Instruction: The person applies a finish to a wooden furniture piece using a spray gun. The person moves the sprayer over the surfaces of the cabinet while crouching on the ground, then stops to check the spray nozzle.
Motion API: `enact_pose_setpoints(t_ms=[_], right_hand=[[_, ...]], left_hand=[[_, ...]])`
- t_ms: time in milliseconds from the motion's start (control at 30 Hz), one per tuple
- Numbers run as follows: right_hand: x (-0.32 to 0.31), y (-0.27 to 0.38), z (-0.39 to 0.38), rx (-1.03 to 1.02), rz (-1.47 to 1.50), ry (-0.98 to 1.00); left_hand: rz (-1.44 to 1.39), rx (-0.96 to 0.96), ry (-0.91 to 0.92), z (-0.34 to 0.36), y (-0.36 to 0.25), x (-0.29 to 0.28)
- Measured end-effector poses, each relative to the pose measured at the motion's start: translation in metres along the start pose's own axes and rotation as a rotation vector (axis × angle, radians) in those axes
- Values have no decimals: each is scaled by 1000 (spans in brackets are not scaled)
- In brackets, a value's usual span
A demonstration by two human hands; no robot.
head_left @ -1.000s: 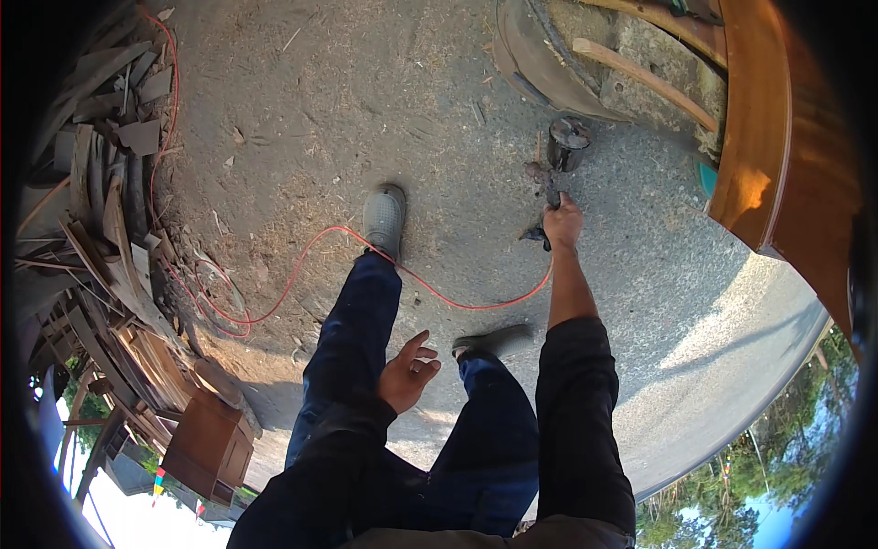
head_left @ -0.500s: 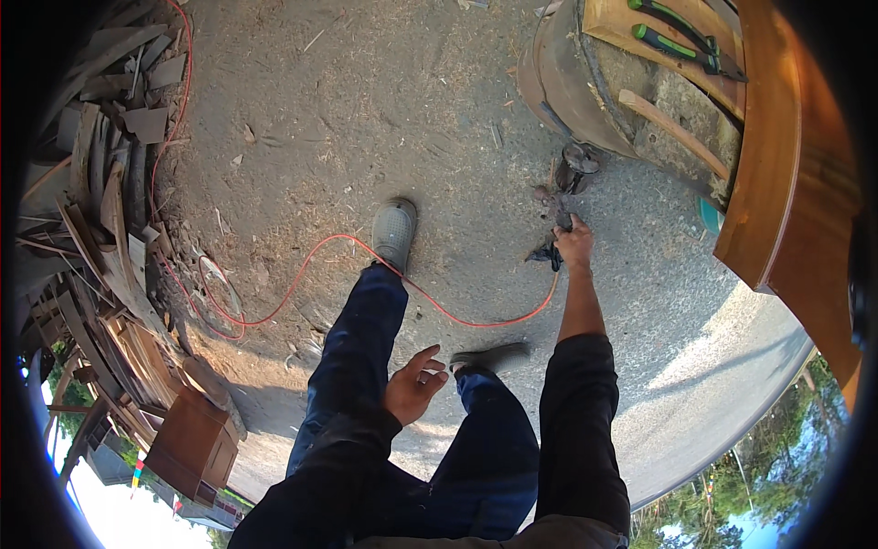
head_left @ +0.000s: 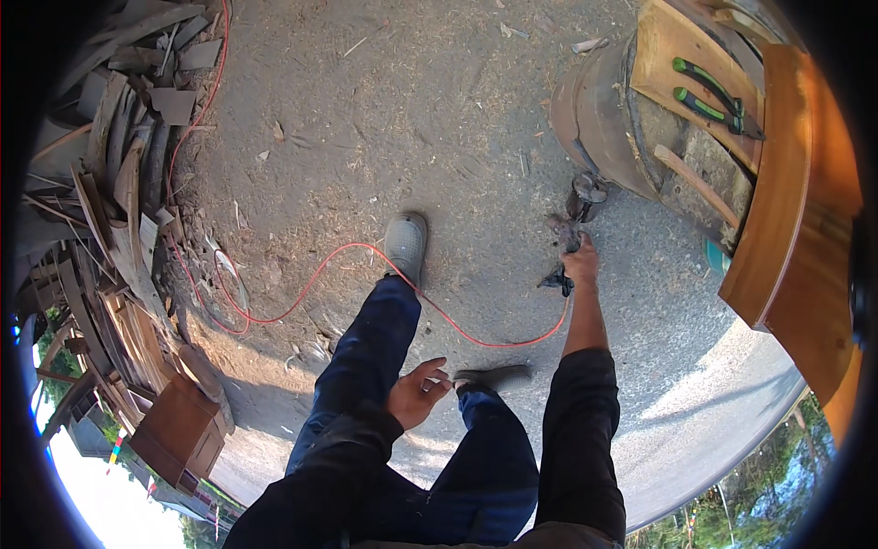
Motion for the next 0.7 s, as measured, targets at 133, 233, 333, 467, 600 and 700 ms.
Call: enact_pose_setpoints(t_ms=[133, 233, 333, 467, 600, 700], right_hand=[[-37, 23, -26, 229, 60, 18], [-72, 40, -94, 268, 4, -65], [-79, 92, -181, 117, 0, 280], [-142, 223, -220, -59, 276, 394], [-302, 401, -155, -395, 337, 223], [-458, 512, -76, -511, 410, -23]], left_hand=[[6, 69, -50, 16, 16, -25], [-62, 47, 46, 7, -20, -37], [-442, -191, 196, -15, -3, -56], [-515, -138, 212, -73, -37, -98], [-366, -155, 10, -122, -90, -191], [-70, -73, -171, -152, -125, -272]])
Point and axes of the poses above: each hand's wrist, its own z-axis towards the middle knuckle, its own x-axis out of the palm, y = z × x, the point moved 6 cm from there along z, towards the middle knuckle, and after that the axes turned 9 degrees about -x, right-handed, at the moved point
